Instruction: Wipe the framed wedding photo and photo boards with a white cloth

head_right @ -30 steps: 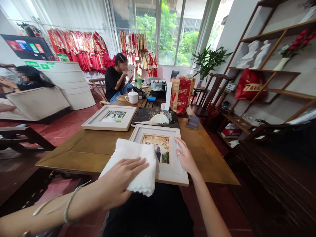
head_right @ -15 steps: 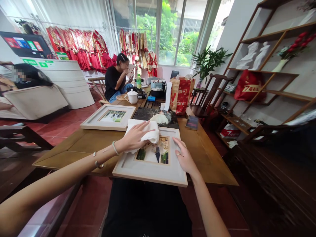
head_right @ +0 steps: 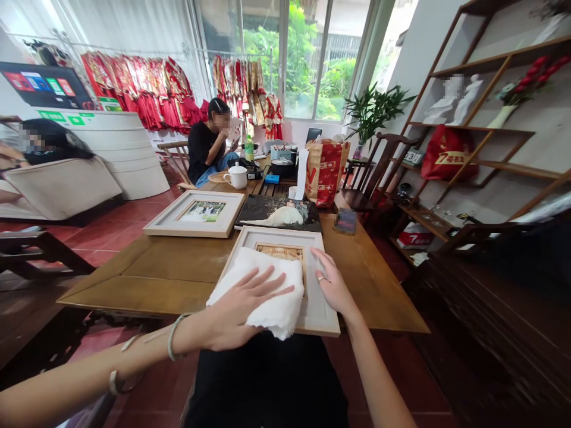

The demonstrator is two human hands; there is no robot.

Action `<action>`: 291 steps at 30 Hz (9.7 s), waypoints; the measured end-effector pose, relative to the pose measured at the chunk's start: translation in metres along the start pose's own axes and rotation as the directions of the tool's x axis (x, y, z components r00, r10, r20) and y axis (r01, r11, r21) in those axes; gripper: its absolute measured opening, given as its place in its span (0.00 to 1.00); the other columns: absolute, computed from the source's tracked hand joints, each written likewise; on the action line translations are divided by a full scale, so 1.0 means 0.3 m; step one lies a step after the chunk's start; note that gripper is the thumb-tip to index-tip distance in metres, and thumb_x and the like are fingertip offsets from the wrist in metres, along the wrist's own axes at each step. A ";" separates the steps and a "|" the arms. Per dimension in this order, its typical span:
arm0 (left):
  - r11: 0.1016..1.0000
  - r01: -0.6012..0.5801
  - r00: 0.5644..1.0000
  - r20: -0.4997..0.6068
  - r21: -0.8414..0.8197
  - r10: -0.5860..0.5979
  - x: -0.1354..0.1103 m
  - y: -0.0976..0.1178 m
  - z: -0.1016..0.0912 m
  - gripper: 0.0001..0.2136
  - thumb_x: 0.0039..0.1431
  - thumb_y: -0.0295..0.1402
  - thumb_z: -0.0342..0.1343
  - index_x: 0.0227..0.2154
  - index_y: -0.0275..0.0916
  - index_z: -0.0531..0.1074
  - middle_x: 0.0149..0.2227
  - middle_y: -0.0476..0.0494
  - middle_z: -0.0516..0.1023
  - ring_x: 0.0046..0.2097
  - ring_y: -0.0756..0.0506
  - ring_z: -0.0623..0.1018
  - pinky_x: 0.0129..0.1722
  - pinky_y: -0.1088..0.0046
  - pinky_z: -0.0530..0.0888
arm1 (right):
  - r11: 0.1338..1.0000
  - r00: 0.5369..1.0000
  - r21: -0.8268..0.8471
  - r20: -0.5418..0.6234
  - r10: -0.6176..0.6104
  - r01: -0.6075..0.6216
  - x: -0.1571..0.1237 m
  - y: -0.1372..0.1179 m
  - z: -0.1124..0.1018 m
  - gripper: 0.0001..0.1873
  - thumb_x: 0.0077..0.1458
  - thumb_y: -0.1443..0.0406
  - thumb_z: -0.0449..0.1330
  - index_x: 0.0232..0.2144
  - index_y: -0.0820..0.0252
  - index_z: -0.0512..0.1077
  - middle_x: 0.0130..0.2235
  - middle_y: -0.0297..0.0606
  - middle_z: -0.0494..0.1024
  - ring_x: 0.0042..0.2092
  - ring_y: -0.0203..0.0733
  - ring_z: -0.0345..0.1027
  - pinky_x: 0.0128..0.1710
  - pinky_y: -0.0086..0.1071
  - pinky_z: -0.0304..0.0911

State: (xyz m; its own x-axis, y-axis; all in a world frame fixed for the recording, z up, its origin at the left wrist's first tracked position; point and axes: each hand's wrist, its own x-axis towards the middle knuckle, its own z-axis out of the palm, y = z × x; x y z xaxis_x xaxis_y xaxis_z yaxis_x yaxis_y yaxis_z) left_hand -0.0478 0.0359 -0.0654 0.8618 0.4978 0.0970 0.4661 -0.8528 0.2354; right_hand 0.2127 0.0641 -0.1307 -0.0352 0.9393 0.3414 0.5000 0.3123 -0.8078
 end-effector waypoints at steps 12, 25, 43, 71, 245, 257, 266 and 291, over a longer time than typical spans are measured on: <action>0.924 0.169 0.982 -0.133 0.342 -0.131 0.292 -0.131 -0.009 0.40 0.50 0.28 0.58 0.64 0.38 0.45 0.67 0.33 0.43 0.66 0.34 0.44 0.61 0.49 0.47 | 0.999 0.996 0.010 0.075 -0.051 0.050 0.008 0.007 -0.054 0.30 0.55 0.69 0.48 0.60 0.48 0.57 0.62 0.35 0.58 0.65 0.44 0.48 0.66 0.44 0.39; 0.989 -0.029 1.000 0.000 0.147 0.030 0.420 -0.126 0.010 0.25 0.63 0.35 0.44 0.62 0.34 0.53 0.65 0.39 0.52 0.67 0.42 0.48 0.63 0.56 0.46 | 0.993 1.000 0.114 -0.001 0.004 -0.003 0.010 0.067 -0.038 0.36 0.55 0.65 0.53 0.64 0.48 0.47 0.68 0.34 0.46 0.68 0.45 0.35 0.66 0.47 0.32; 0.947 -0.090 0.993 0.101 0.310 0.061 0.085 0.166 -0.023 0.28 0.50 0.32 0.54 0.55 0.29 0.57 0.56 0.27 0.64 0.57 0.33 0.64 0.54 0.54 0.63 | 0.999 0.998 0.012 -0.032 -0.050 0.051 0.005 0.036 -0.015 0.27 0.56 0.66 0.51 0.59 0.49 0.60 0.66 0.35 0.53 0.67 0.44 0.39 0.66 0.49 0.34; 0.959 -0.136 0.990 0.065 0.247 0.123 0.047 0.208 -0.035 0.27 0.53 0.35 0.50 0.55 0.26 0.61 0.57 0.29 0.65 0.59 0.34 0.63 0.57 0.57 0.62 | 0.996 0.999 0.085 -0.008 -0.031 0.032 -0.017 -0.063 0.001 0.29 0.51 0.70 0.52 0.57 0.51 0.62 0.61 0.39 0.62 0.63 0.45 0.52 0.64 0.46 0.44; 0.969 -0.220 0.961 0.144 -0.109 0.235 0.081 0.058 -0.025 0.33 0.51 0.32 0.52 0.62 0.36 0.54 0.64 0.39 0.56 0.65 0.32 0.50 0.62 0.50 0.51 | 0.999 1.000 0.035 -0.013 -0.021 0.022 0.022 0.035 0.061 0.22 0.58 0.61 0.50 0.54 0.51 0.67 0.60 0.41 0.62 0.64 0.47 0.51 0.64 0.45 0.45; 0.962 0.207 0.974 0.052 0.177 -0.219 -0.068 -0.015 -0.147 0.42 0.37 0.18 0.48 0.62 0.42 0.55 0.64 0.44 0.57 0.63 0.39 0.59 0.61 0.52 0.56 | 1.000 1.000 0.004 -0.017 -0.007 0.008 0.015 0.007 0.035 0.26 0.54 0.67 0.52 0.56 0.51 0.64 0.60 0.40 0.62 0.64 0.46 0.51 0.64 0.46 0.42; 0.838 0.536 0.844 -0.087 0.105 -0.529 -0.322 -0.252 -0.161 0.32 0.46 0.18 0.46 0.55 0.47 0.67 0.59 0.46 0.65 0.61 0.39 0.63 0.59 0.53 0.60 | 0.999 1.000 0.033 -0.015 0.023 -0.022 0.017 -0.003 0.006 0.28 0.53 0.69 0.51 0.57 0.51 0.62 0.61 0.38 0.62 0.64 0.45 0.51 0.64 0.45 0.42; 0.449 0.386 0.487 -0.235 -0.806 -0.841 -0.162 -0.124 0.038 0.26 0.52 0.37 0.56 0.54 0.33 0.61 0.46 0.36 0.74 0.48 0.39 0.75 0.46 0.61 0.73 | 0.973 0.965 0.231 -0.248 0.082 -0.024 -0.023 -0.114 0.032 0.35 0.51 0.67 0.56 0.61 0.49 0.51 0.68 0.42 0.44 0.64 0.51 0.50 0.60 0.48 0.55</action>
State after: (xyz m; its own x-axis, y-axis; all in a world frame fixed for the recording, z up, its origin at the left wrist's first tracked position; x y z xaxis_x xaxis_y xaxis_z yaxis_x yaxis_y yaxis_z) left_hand -0.1046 0.0418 -0.0899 -0.0195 0.9968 0.0769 0.3805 -0.0638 0.9226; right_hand 0.1875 0.0483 -0.1100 0.2215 0.8972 0.3821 0.2869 0.3146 -0.9048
